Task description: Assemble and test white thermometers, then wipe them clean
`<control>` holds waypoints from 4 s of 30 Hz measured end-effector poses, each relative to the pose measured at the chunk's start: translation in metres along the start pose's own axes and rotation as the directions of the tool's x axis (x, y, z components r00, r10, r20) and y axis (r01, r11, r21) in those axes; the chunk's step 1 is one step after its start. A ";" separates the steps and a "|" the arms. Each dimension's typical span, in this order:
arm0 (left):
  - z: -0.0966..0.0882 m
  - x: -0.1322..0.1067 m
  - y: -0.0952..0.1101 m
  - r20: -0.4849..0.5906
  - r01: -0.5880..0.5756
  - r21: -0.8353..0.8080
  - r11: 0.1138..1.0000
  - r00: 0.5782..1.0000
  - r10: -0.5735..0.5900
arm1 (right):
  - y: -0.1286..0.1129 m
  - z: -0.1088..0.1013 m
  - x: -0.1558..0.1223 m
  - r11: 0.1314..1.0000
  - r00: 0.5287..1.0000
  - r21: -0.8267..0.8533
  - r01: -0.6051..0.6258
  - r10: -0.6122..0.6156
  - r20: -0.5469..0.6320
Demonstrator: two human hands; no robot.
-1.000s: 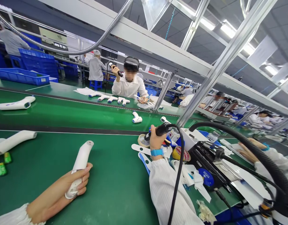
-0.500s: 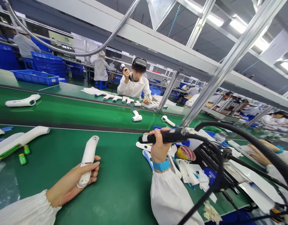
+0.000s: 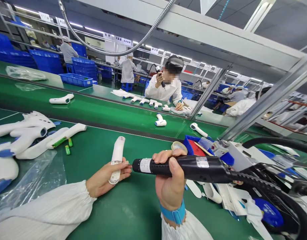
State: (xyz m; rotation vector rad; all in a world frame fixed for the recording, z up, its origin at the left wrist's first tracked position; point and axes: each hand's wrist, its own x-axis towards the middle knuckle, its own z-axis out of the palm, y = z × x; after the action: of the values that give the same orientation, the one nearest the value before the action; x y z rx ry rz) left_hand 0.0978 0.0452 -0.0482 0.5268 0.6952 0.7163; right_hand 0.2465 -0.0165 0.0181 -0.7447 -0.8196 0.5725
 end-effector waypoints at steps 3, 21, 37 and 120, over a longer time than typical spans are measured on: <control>-0.002 0.001 0.000 -0.005 -0.020 -0.009 1.000 1.000 0.020 | 0.002 0.000 -0.001 1.000 1.000 0.008 -0.013 0.013 0.026; 0.001 0.000 0.002 0.021 -0.063 0.108 0.992 0.998 0.061 | 0.000 -0.003 -0.003 0.996 0.999 0.077 -0.035 0.032 0.030; -0.001 0.000 0.002 0.135 -0.050 0.166 0.985 0.990 0.027 | 0.000 -0.006 0.001 0.968 0.983 0.183 -0.171 0.181 -0.035; 0.000 0.007 0.012 0.039 0.125 -0.068 0.990 0.992 -0.123 | 0.005 0.001 -0.016 0.995 0.977 0.098 0.023 -0.043 0.210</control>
State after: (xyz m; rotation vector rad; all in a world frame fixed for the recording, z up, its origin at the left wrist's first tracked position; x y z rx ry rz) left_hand 0.0965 0.0586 -0.0433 0.4269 0.6621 0.6112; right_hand 0.2360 -0.0242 0.0076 -0.5879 -0.9933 0.6640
